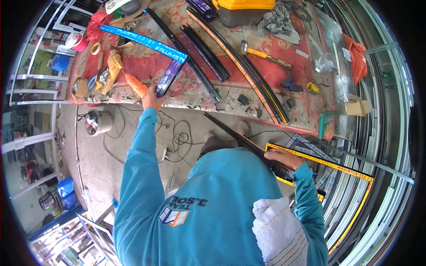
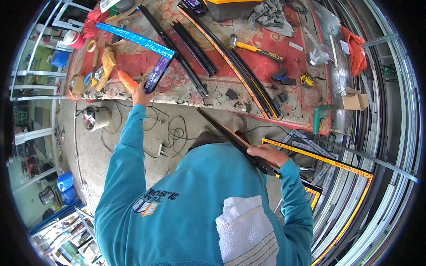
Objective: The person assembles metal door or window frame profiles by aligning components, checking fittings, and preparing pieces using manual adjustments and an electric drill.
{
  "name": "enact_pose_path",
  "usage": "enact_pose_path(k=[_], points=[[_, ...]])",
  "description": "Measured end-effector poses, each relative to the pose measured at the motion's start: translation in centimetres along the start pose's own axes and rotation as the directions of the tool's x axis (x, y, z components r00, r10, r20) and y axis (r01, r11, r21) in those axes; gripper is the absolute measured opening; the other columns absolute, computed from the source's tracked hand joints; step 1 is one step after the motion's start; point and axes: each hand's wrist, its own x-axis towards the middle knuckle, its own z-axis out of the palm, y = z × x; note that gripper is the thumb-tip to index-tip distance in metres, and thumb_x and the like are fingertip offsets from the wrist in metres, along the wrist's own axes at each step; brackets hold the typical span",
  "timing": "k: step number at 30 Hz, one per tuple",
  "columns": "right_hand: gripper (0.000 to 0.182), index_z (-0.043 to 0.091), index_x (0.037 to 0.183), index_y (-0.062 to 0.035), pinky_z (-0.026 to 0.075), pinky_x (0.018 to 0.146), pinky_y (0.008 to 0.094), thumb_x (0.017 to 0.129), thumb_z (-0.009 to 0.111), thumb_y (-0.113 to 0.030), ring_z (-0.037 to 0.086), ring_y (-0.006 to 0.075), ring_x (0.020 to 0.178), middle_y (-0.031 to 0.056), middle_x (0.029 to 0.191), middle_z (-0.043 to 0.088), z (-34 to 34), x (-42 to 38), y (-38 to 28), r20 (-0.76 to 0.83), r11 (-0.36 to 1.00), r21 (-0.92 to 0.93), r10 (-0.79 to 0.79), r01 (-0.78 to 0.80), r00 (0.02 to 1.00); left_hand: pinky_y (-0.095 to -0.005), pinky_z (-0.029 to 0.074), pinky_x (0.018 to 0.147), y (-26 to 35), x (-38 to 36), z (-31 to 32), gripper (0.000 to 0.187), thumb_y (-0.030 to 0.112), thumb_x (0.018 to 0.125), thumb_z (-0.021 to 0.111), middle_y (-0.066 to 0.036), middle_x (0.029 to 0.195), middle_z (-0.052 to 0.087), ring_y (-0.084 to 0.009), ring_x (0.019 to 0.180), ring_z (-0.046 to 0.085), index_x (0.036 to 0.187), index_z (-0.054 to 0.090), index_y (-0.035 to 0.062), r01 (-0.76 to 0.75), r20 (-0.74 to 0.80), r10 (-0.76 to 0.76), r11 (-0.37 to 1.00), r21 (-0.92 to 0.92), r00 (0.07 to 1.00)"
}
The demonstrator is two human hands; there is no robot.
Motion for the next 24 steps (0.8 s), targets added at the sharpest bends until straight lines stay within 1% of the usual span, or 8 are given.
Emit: enact_pose_path(k=[5, 7, 9, 10, 12, 13, 21, 24], points=[[0.060, 0.068, 0.115, 0.0028, 0.045, 0.087, 0.0249, 0.090, 0.066, -0.051, 0.060, 0.0141, 0.096, 0.0067, 0.103, 0.068, 0.8, 1.8, -2.2, 0.054, 0.999, 0.009, 0.044, -0.044, 0.998, -0.0469, 0.046, 0.098, 0.3, -0.5, -0.1, 0.082, 0.033, 0.063, 0.088, -0.014, 0.121, 0.063, -0.0356, 0.113, 0.059, 0.134, 0.056, 0.0100, 0.028, -0.047, -0.025, 0.997, 0.075, 0.999], [0.059, 0.068, 0.112, 0.0028, 0.045, 0.088, 0.0268, 0.090, 0.064, -0.052, 0.060, 0.0161, 0.096, 0.0067, 0.100, 0.068, 1.0, 1.7, -3.6, 0.049, 0.992, -0.124, 0.003, 0.003, 0.999, -0.0463, 0.048, 0.095, 0.9, -0.8, -0.7, 0.084, 0.033, 0.062, 0.088, -0.015, 0.123, 0.061, -0.0365, 0.111, 0.060, 0.136, 0.054, 0.0109, 0.019, -0.133, -0.014, 0.999, 0.036, 0.991], [0.058, 0.068, 0.111, 0.0028, 0.045, 0.089, 0.0283, 0.091, 0.063, -0.052, 0.060, 0.0176, 0.097, 0.0081, 0.101, 0.067, 0.3, 2.9, -2.1, 0.049, 0.985, -0.159, -0.058, 0.066, 0.997, -0.0403, 0.050, 0.091, 0.3, 1.4, -3.2, 0.068, 0.030, 0.075, 0.084, -0.013, 0.121, 0.062, -0.0288, 0.106, 0.062, 0.132, 0.056, 0.0062, -0.164, -0.153, 0.106, 0.882, -0.442, 0.983], [0.058, 0.068, 0.110, 0.0029, 0.044, 0.090, 0.0298, 0.092, 0.062, -0.052, 0.060, 0.0191, 0.098, 0.0095, 0.103, 0.067, 0.1, 3.2, -1.4, 0.049, 0.976, -0.179, -0.116, 0.124, 0.992, -0.0379, 0.051, 0.090, -0.2, 2.5, -4.3, 0.059, 0.028, 0.080, 0.082, -0.012, 0.119, 0.064, -0.0254, 0.106, 0.062, 0.129, 0.058, 0.0042, -0.195, -0.166, 0.110, 0.702, -0.685, 0.980], [0.058, 0.068, 0.110, 0.0031, 0.044, 0.092, 0.0310, 0.092, 0.061, -0.052, 0.059, 0.0204, 0.101, 0.0115, 0.105, 0.067, -0.1, 2.8, -2.7, 0.104, 0.970, -0.207, -0.105, 0.125, 0.989, -0.0341, 0.052, 0.081, 6.3, 0.8, -19.9, 0.031, 0.018, 0.091, 0.067, -0.008, 0.110, 0.066, -0.0200, 0.095, 0.063, 0.118, 0.063, 0.0039, -0.405, -0.561, 0.261, 0.903, -0.146, 0.785], [0.059, 0.068, 0.110, 0.0033, 0.043, 0.093, 0.0322, 0.092, 0.061, -0.052, 0.059, 0.0217, 0.104, 0.0136, 0.108, 0.066, -0.3, 2.9, -3.3, 0.161, 0.963, -0.234, -0.094, 0.130, 0.983, -0.0338, 0.054, 0.072, 4.6, 0.0, -23.8, 0.022, 0.013, 0.092, 0.059, -0.008, 0.103, 0.069, -0.0206, 0.084, 0.067, 0.112, 0.066, 0.0056, -0.330, -0.699, 0.392, 0.915, 0.232, 0.597], [0.049, 0.067, 0.113, 0.0038, 0.043, 0.095, 0.0330, 0.096, 0.058, -0.042, 0.059, 0.0208, 0.108, 0.0137, 0.111, 0.067, -1.0, 4.8, -4.3, 0.269, 0.928, -0.260, -0.197, 0.268, 0.943, -0.0344, 0.052, 0.076, 3.3, -12.4, -27.6, 0.026, 0.016, 0.092, 0.059, -0.009, 0.106, 0.067, -0.0213, 0.089, 0.065, 0.115, 0.064, 0.0047, -0.196, -0.642, 0.290, 0.957, 0.215, 0.710], [0.049, 0.068, 0.111, 0.0046, 0.043, 0.092, 0.0305, 0.096, 0.060, -0.041, 0.058, 0.0158, 0.103, 0.0093, 0.109, 0.067, -0.8, 3.8, -5.8, 0.271, 0.961, -0.221, -0.103, 0.167, 0.957, -0.0346, 0.051, 0.077, 8.1, -12.7, -31.0, 0.028, 0.018, 0.092, 0.059, -0.009, 0.108, 0.066, -0.0215, 0.091, 0.064, 0.116, 0.062, 0.0044, -0.205, -0.620, 0.316, 0.948, 0.245, 0.718]])
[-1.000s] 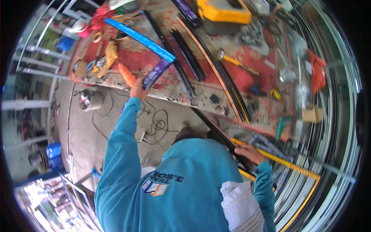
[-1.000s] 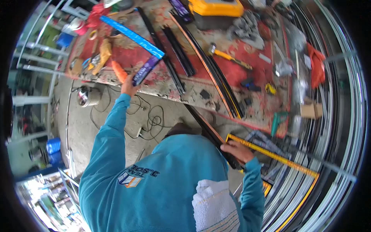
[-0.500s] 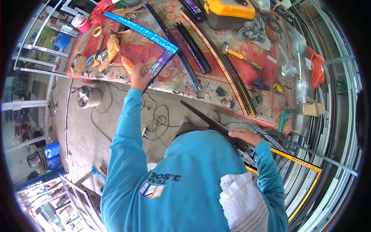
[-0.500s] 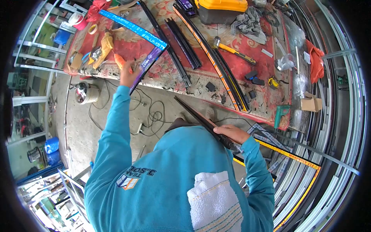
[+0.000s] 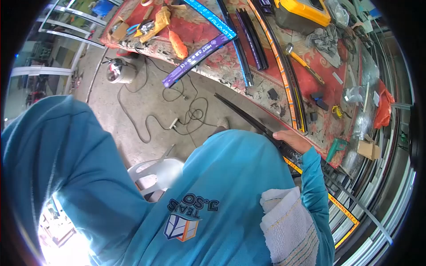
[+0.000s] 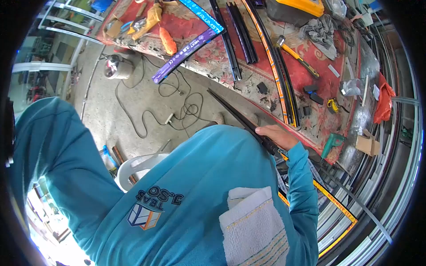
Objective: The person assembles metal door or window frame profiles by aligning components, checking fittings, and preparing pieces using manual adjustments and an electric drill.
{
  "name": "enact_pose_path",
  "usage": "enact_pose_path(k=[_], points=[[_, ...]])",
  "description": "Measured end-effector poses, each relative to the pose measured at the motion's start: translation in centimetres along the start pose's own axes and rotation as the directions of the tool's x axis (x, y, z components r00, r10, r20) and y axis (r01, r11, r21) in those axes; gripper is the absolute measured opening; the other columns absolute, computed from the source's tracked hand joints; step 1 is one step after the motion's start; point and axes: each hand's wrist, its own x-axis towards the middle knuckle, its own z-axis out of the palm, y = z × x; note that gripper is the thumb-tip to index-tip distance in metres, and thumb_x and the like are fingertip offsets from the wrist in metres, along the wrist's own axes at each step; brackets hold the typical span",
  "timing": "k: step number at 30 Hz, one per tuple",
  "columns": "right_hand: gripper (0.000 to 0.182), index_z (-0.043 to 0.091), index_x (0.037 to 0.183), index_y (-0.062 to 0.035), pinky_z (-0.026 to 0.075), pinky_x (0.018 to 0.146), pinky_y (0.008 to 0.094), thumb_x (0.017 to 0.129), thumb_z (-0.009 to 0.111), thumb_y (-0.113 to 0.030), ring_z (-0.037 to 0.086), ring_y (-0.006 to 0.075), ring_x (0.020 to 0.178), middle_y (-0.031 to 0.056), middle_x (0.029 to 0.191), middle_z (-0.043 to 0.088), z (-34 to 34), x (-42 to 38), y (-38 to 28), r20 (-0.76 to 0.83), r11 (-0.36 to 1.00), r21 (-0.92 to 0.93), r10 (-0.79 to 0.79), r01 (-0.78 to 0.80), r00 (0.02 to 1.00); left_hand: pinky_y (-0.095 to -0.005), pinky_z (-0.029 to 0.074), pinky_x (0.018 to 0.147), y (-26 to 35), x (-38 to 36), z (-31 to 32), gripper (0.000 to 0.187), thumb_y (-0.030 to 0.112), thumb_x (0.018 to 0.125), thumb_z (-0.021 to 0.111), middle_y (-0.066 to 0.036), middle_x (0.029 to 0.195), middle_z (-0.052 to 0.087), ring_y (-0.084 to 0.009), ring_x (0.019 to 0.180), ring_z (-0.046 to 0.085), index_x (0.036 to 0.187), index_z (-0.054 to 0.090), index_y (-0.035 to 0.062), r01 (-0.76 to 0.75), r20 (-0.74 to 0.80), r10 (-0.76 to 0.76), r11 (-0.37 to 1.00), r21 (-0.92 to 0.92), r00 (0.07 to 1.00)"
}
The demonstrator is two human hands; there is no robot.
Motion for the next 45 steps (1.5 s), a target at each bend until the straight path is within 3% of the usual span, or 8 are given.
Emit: enact_pose_path(k=[24, 26, 30, 34, 38, 40, 42, 45], points=[[0.058, 0.072, 0.097, 0.0014, 0.044, 0.068, 0.0278, 0.091, 0.065, -0.056, 0.056, 0.0110, 0.075, 0.0048, 0.082, 0.063, -6.4, -4.1, 8.3, -0.039, 0.983, 0.123, -0.131, 0.135, 0.991, -0.0366, 0.045, 0.091, 21.7, 5.7, 9.0, 0.045, 0.029, 0.093, 0.060, -0.013, 0.121, 0.061, -0.0237, 0.108, 0.057, 0.127, 0.054, 0.0015, -0.094, 0.291, 0.237, 0.898, -0.430, 0.927], [0.064, 0.072, 0.094, 0.0018, 0.044, 0.065, 0.0272, 0.090, 0.062, -0.061, 0.055, 0.0111, 0.072, 0.0047, 0.080, 0.063, -8.7, -3.1, 10.1, -0.051, 0.962, -0.145, -0.240, 0.230, 0.969, -0.0367, 0.044, 0.092, 24.3, 5.0, 11.2, 0.046, 0.030, 0.093, 0.060, -0.014, 0.122, 0.060, -0.0239, 0.109, 0.056, 0.128, 0.054, 0.0012, -0.077, 0.262, 0.228, 0.872, -0.483, 0.938], [0.066, 0.073, 0.093, 0.0022, 0.046, 0.077, 0.0302, 0.090, 0.061, -0.063, 0.058, 0.0129, 0.083, 0.0068, 0.086, 0.064, -8.2, -2.0, 11.2, 0.062, 0.996, 0.035, -0.081, 0.079, 0.995, -0.0370, 0.043, 0.094, 25.6, 4.1, 9.3, 0.049, 0.032, 0.093, 0.060, -0.014, 0.124, 0.059, -0.0243, 0.112, 0.055, 0.130, 0.052, 0.0008, -0.022, 0.387, 0.249, 0.863, -0.505, 0.888], [0.072, 0.073, 0.094, 0.0023, 0.048, 0.071, 0.0279, 0.089, 0.058, -0.068, 0.060, 0.0143, 0.078, 0.0057, 0.086, 0.067, -9.0, -1.8, 10.2, -0.058, 0.938, -0.169, -0.316, 0.302, 0.947, -0.0374, 0.042, 0.097, 28.4, 3.1, 11.4, 0.052, 0.034, 0.093, 0.060, -0.015, 0.126, 0.058, -0.0246, 0.115, 0.054, 0.132, 0.051, 0.0003, 0.006, 0.353, 0.235, 0.825, -0.565, 0.906], [0.066, 0.070, 0.091, 0.0025, 0.046, 0.081, 0.0358, 0.097, 0.051, -0.060, 0.060, 0.0162, 0.089, 0.0103, 0.089, 0.068, -9.0, -0.9, 9.2, 0.239, 0.984, 0.166, 0.026, -0.067, 0.971, -0.0377, 0.041, 0.099, 28.9, 1.5, 8.9, 0.055, 0.036, 0.093, 0.060, -0.016, 0.128, 0.057, -0.0250, 0.118, 0.053, 0.133, 0.049, -0.0002, 0.092, 0.480, 0.245, 0.812, -0.576, 0.842], [0.052, 0.068, 0.100, 0.0032, 0.048, 0.083, 0.0345, 0.099, 0.053, -0.046, 0.062, 0.0206, 0.094, 0.0103, 0.096, 0.068, -9.3, 1.8, 10.1, 0.217, 0.963, -0.143, -0.195, 0.229, 0.956, -0.0379, 0.041, 0.100, 29.3, 1.6, 9.0, 0.057, 0.037, 0.093, 0.060, -0.016, 0.129, 0.057, -0.0252, 0.119, 0.052, 0.134, 0.049, -0.0004, 0.088, 0.462, 0.240, 0.808, -0.583, 0.854], [0.034, 0.063, 0.108, 0.0041, 0.049, 0.089, 0.0336, 0.101, 0.054, -0.028, 0.064, 0.0265, 0.098, 0.0117, 0.102, 0.068, -10.7, 2.6, 11.1, 0.286, 0.638, -0.410, -0.588, 0.651, 0.757, -0.0380, 0.040, 0.101, 30.6, 1.5, 10.7, 0.059, 0.038, 0.093, 0.060, -0.016, 0.130, 0.056, -0.0254, 0.121, 0.052, 0.135, 0.048, -0.0007, 0.090, 0.412, 0.226, 0.779, -0.621, 0.883], [0.041, 0.061, 0.119, 0.0059, 0.046, 0.098, 0.0351, 0.101, 0.052, -0.029, 0.062, 0.0294, 0.113, 0.0179, 0.117, 0.067, -10.5, 3.1, 10.6, 0.335, 0.747, -0.369, -0.447, 0.552, 0.829, -0.0383, 0.039, 0.103, 30.1, 0.5, 8.4, 0.061, 0.040, 0.093, 0.060, -0.017, 0.132, 0.056, -0.0256, 0.123, 0.051, 0.137, 0.047, -0.0010, 0.156, 0.507, 0.232, 0.776, -0.611, 0.830]])
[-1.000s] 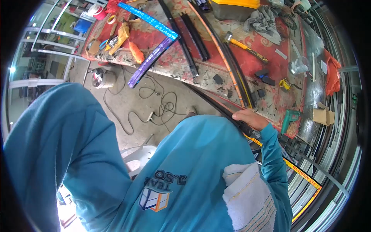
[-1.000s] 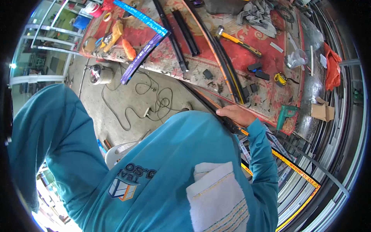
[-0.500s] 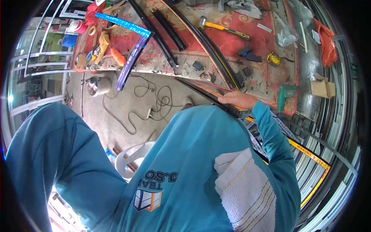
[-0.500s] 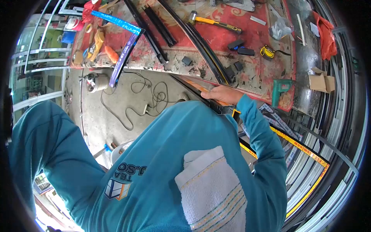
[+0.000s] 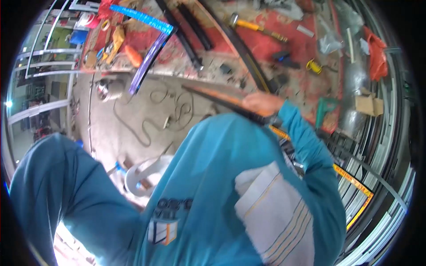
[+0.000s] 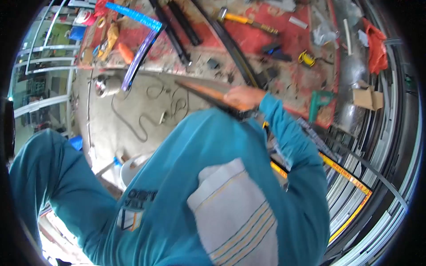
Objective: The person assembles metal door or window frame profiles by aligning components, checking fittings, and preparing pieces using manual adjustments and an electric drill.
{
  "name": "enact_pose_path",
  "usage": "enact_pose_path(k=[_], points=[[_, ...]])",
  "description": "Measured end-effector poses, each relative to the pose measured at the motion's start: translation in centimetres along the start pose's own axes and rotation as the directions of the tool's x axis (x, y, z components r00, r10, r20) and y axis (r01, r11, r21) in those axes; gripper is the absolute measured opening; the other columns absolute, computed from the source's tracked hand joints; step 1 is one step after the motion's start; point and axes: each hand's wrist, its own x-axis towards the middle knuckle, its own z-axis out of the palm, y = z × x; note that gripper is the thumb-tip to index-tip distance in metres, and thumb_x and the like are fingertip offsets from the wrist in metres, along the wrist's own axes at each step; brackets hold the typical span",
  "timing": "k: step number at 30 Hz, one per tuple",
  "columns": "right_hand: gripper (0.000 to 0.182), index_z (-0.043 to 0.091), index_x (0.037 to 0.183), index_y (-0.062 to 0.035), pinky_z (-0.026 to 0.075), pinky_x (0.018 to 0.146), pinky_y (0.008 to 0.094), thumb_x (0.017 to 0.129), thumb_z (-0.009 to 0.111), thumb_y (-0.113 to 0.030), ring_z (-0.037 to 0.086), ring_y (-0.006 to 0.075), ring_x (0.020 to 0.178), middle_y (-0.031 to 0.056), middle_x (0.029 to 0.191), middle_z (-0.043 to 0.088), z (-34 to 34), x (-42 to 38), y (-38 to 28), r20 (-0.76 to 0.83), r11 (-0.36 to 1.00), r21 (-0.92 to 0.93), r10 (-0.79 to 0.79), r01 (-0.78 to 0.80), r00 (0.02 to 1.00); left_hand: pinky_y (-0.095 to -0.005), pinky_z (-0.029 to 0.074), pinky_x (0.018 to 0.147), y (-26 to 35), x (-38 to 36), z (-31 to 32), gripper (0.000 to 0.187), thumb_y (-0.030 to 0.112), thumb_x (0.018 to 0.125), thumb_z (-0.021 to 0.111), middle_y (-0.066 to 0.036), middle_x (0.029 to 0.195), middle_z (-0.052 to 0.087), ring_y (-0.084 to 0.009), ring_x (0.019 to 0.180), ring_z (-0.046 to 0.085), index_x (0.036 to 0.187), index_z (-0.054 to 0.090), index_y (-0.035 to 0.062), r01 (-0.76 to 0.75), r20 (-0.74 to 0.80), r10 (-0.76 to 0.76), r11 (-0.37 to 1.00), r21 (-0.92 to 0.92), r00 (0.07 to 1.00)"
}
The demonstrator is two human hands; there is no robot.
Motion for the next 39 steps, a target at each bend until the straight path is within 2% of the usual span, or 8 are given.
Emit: enact_pose_path(k=[4, 6, 12, 19, 25, 30, 37, 39], points=[[0.047, 0.066, 0.116, 0.0019, 0.046, 0.096, 0.0363, 0.100, 0.052, -0.040, 0.062, 0.0347, 0.108, 0.0190, 0.117, 0.067, -0.6, 0.5, -3.1, -0.146, 0.988, -0.156, -0.032, 0.009, 0.989, -0.0386, 0.038, 0.105, 0.4, -0.9, -0.6, 0.064, 0.041, 0.093, 0.060, -0.017, 0.134, 0.055, -0.0260, 0.126, 0.050, 0.138, 0.046, -0.0015, 0.034, 0.000, -0.034, 0.999, -0.014, 0.999], [0.045, 0.066, 0.117, 0.0031, 0.045, 0.095, 0.0323, 0.098, 0.055, -0.036, 0.062, 0.0187, 0.105, 0.0143, 0.108, 0.069, -0.8, 1.1, -3.8, -0.070, 0.925, 0.341, 0.200, -0.165, 0.977, -0.0388, 0.038, 0.106, 0.5, -0.5, 0.5, 0.066, 0.042, 0.093, 0.060, -0.018, 0.135, 0.054, -0.0262, 0.127, 0.049, 0.139, 0.045, -0.0017, 0.032, -0.022, -0.034, 0.998, -0.049, 0.999], [0.048, 0.063, 0.120, 0.0071, 0.051, 0.078, 0.0242, 0.096, 0.063, -0.035, 0.065, 0.0096, 0.087, 0.0080, 0.105, 0.070, -1.7, 1.7, -4.6, -0.012, 0.860, 0.481, 0.200, -0.170, 0.980, -0.0392, 0.036, 0.110, 1.5, -0.6, 1.8, 0.071, 0.045, 0.093, 0.061, -0.019, 0.138, 0.053, -0.0267, 0.131, 0.048, 0.142, 0.043, -0.0025, 0.064, 0.038, -0.059, 0.983, -0.170, 0.998], [0.030, 0.065, 0.113, -0.0051, 0.055, 0.065, 0.0267, 0.098, 0.060, -0.031, 0.067, 0.0111, 0.079, 0.0016, 0.095, 0.070, 1.5, 4.2, -9.2, 0.127, 0.181, 0.968, 0.238, -0.173, 0.963, -0.0421, 0.024, 0.118, -1.0, 0.2, 5.9, 0.082, 0.053, 0.095, 0.058, -0.020, 0.151, 0.040, -0.0294, 0.145, 0.031, 0.150, 0.031, -0.0025, 0.194, 0.328, -0.135, 0.969, -0.151, 0.935], [0.032, 0.064, 0.092, -0.0069, 0.055, 0.053, 0.0275, 0.102, 0.053, -0.035, 0.065, 0.0129, 0.065, 0.0024, 0.074, 0.063, 2.0, 6.8, -8.7, 0.183, 0.039, 0.980, 0.194, -0.194, 0.964, -0.0421, 0.027, 0.117, -6.1, -11.3, 15.1, 0.104, 0.055, 0.071, 0.084, -0.017, 0.146, 0.046, -0.0303, 0.143, 0.036, 0.146, 0.038, -0.0003, 0.421, 0.208, -0.370, 0.718, -0.554, 0.905], [0.036, 0.063, 0.102, -0.0035, 0.055, 0.047, 0.0309, 0.102, 0.052, -0.038, 0.065, 0.0178, 0.060, 0.0079, 0.077, 0.064, 0.7, 8.2, -10.3, 0.229, 0.329, 0.899, 0.209, -0.289, 0.951, -0.0375, 0.047, 0.095, -6.7, -10.8, 16.3, 0.047, 0.011, 0.070, 0.083, -0.011, 0.114, 0.059, -0.0227, 0.105, 0.059, 0.110, 0.060, 0.0024, 0.350, -0.153, -0.534, 0.717, -0.603, 0.832], [0.052, 0.057, 0.122, 0.0012, 0.059, 0.061, 0.0398, 0.092, 0.063, -0.041, 0.070, 0.0291, 0.076, 0.0172, 0.093, 0.067, -1.0, 11.7, 2.7, -0.303, 0.881, 0.378, 0.408, -0.285, 0.861, -0.0380, 0.050, 0.082, -7.5, -11.3, 13.1, 0.079, 0.071, 0.063, 0.080, -0.013, 0.105, 0.058, -0.0241, 0.097, 0.059, 0.095, 0.064, 0.0006, 0.262, -0.281, -0.558, 0.701, -0.664, 0.781], [0.060, 0.052, 0.130, -0.0020, 0.056, 0.079, 0.0468, 0.086, 0.069, -0.039, 0.067, 0.0375, 0.097, 0.0231, 0.111, 0.063, -0.5, 13.8, 6.4, -0.837, 0.857, -0.244, 0.051, -0.455, 0.545, -0.0377, 0.050, 0.082, -7.3, -12.0, 13.1, 0.079, 0.071, 0.063, 0.081, -0.013, 0.106, 0.059, -0.0239, 0.096, 0.059, 0.094, 0.064, 0.0003, 0.257, -0.285, -0.583, 0.673, -0.693, 0.760]])
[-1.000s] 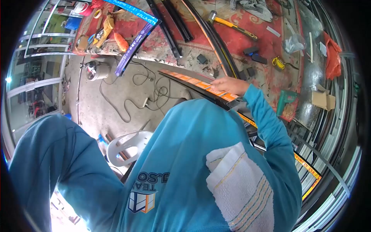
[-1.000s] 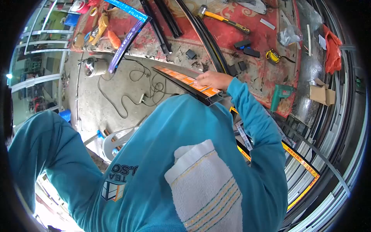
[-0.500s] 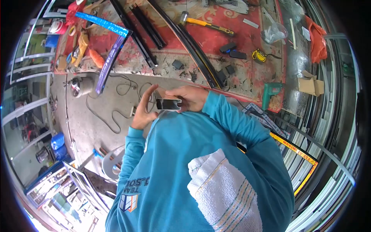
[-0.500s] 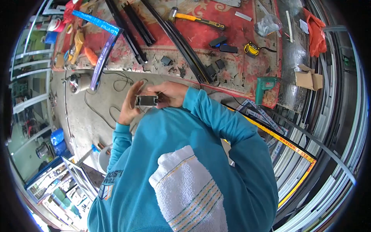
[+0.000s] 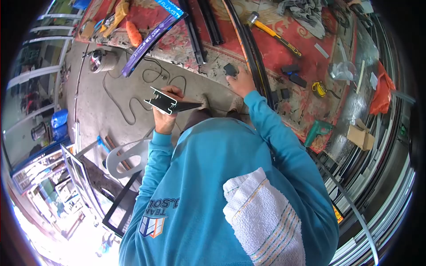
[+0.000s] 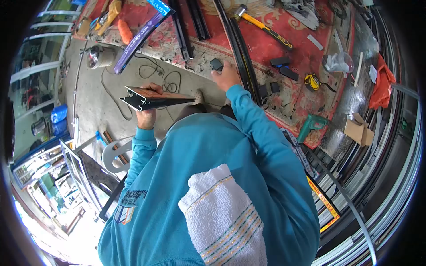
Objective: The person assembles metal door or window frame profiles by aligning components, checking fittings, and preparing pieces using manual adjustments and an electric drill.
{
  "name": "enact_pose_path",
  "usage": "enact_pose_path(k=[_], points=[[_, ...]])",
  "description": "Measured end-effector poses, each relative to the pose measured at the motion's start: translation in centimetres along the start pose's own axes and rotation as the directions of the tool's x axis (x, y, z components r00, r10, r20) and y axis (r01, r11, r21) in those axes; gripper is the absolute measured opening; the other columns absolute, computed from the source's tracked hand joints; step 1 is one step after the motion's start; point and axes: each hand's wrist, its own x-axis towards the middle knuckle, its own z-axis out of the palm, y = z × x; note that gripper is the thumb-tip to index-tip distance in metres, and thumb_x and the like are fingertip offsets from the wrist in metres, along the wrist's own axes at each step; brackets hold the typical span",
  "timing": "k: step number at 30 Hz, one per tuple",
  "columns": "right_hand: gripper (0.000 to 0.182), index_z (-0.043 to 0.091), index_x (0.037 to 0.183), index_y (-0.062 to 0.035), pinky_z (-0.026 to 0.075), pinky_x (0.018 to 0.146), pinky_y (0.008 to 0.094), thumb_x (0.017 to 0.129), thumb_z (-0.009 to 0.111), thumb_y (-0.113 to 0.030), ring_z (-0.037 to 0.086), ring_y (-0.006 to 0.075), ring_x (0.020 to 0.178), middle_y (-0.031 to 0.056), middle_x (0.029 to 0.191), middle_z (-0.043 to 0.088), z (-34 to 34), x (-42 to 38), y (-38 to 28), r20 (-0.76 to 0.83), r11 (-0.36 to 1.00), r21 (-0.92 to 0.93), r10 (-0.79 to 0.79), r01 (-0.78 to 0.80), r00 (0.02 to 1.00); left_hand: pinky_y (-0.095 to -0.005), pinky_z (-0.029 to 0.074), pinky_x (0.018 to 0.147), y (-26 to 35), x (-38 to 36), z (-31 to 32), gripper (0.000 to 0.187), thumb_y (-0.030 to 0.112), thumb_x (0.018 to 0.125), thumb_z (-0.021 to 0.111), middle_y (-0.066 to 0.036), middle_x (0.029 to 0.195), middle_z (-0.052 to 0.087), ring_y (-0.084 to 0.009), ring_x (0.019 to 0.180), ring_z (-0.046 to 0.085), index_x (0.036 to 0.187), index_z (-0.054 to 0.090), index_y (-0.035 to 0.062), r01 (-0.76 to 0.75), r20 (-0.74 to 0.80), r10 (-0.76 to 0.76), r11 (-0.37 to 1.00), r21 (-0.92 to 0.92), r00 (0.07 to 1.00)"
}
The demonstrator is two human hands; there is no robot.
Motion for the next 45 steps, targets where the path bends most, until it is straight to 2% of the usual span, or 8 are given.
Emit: enact_pose_path(k=[7, 14, 19, 21, 22, 23, 25, 45], points=[[0.064, 0.047, 0.129, -0.0034, 0.051, 0.090, 0.0492, 0.080, 0.074, -0.034, 0.062, 0.0429, 0.105, 0.0236, 0.115, 0.061, 1.8, 1.0, -1.8, 0.103, 0.966, -0.054, 0.256, -0.252, 0.961, -0.0385, 0.048, 0.084, -0.3, -1.7, -0.2, 0.071, 0.066, 0.071, 0.079, -0.014, 0.108, 0.058, -0.0238, 0.094, 0.059, 0.095, 0.062, 0.0011, 0.042, 0.000, -0.042, 0.999, 0.021, 0.999], [0.049, 0.061, 0.112, -0.0030, 0.054, 0.077, 0.0380, 0.075, 0.084, -0.025, 0.067, 0.0232, 0.089, 0.0134, 0.100, 0.066, -8.3, -5.0, -1.5, -0.020, 0.787, 0.574, 0.289, -0.225, 0.957, -0.0344, 0.049, 0.085, -0.1, -1.5, 0.5, 0.060, 0.051, 0.074, 0.082, -0.011, 0.107, 0.059, -0.0209, 0.097, 0.060, 0.100, 0.061, 0.0015, 0.075, 0.069, -0.075, 0.997, 0.010, 0.995], [0.046, 0.059, 0.117, -0.0046, 0.054, 0.079, 0.0362, 0.079, 0.081, -0.017, 0.066, 0.0227, 0.087, 0.0119, 0.103, 0.064, -12.8, -8.7, 9.6, -0.411, 0.874, 0.463, 0.358, -0.146, 0.838, -0.0330, 0.049, 0.082, 0.8, -0.6, 3.1, 0.033, 0.019, 0.073, 0.082, -0.012, 0.106, 0.062, -0.0191, 0.092, 0.061, 0.093, 0.063, -0.0001, 0.126, 0.125, -0.137, 0.988, 0.086, 0.983], [0.040, 0.058, 0.116, -0.0052, 0.054, 0.080, 0.0407, 0.082, 0.077, -0.016, 0.067, 0.0292, 0.090, 0.0153, 0.110, 0.064, -14.0, -9.9, 12.4, -0.457, 0.873, 0.197, 0.485, -0.447, 0.746, -0.0305, 0.050, 0.080, 1.6, -0.3, 4.7, 0.029, 0.010, 0.071, 0.081, -0.010, 0.103, 0.063, -0.0168, 0.089, 0.062, 0.090, 0.062, 0.0006, 0.136, 0.180, -0.159, 0.982, 0.133, 0.971], [0.040, 0.058, 0.116, -0.0052, 0.054, 0.080, 0.0407, 0.082, 0.077, -0.016, 0.067, 0.0292, 0.090, 0.0153, 0.110, 0.064, -13.6, -10.2, 14.3, -0.460, 0.869, 0.202, 0.492, -0.453, 0.739, -0.0309, 0.049, 0.088, 1.8, -0.2, 4.8, 0.080, 0.060, 0.068, 0.082, -0.008, 0.106, 0.060, -0.0168, 0.099, 0.059, 0.116, 0.057, 0.0005, 0.190, 0.255, -0.247, 0.954, 0.230, 0.935], [0.040, 0.057, 0.116, -0.0063, 0.054, 0.080, 0.0435, 0.083, 0.076, -0.018, 0.067, 0.0324, 0.092, 0.0161, 0.111, 0.064, -12.8, -10.3, 16.2, -0.406, 0.881, 0.195, 0.472, -0.431, 0.783, -0.0309, 0.049, 0.088, 1.8, -0.1, 5.2, 0.080, 0.060, 0.068, 0.082, -0.008, 0.106, 0.060, -0.0168, 0.099, 0.059, 0.116, 0.057, 0.0005, 0.187, 0.264, -0.247, 0.954, 0.233, 0.932], [0.039, 0.055, 0.116, -0.0073, 0.053, 0.081, 0.0463, 0.084, 0.075, -0.019, 0.067, 0.0355, 0.094, 0.0169, 0.112, 0.064, -12.8, -10.7, 17.0, -0.354, 0.890, 0.195, 0.457, -0.413, 0.816, -0.0276, 0.050, 0.077, 1.9, 0.3, 6.3, 0.027, 0.006, 0.073, 0.081, -0.007, 0.101, 0.064, -0.0144, 0.086, 0.063, 0.094, 0.067, 0.0004, 0.035, 0.333, -0.106, 0.976, 0.214, 0.937], [0.062, 0.052, 0.134, -0.0156, 0.034, 0.109, 0.0565, 0.075, 0.074, -0.018, 0.040, 0.0390, 0.131, 0.0147, 0.134, 0.046, -14.0, -11.1, 15.2, -0.306, 0.901, -0.245, 0.280, -0.359, 0.910, -0.0277, 0.049, 0.079, 1.2, -2.2, 9.4, 0.028, 0.011, 0.075, 0.074, -0.005, 0.095, 0.063, -0.0146, 0.085, 0.061, 0.099, 0.062, 0.0013, -0.004, 0.395, -0.165, 0.919, 0.394, 0.904]])
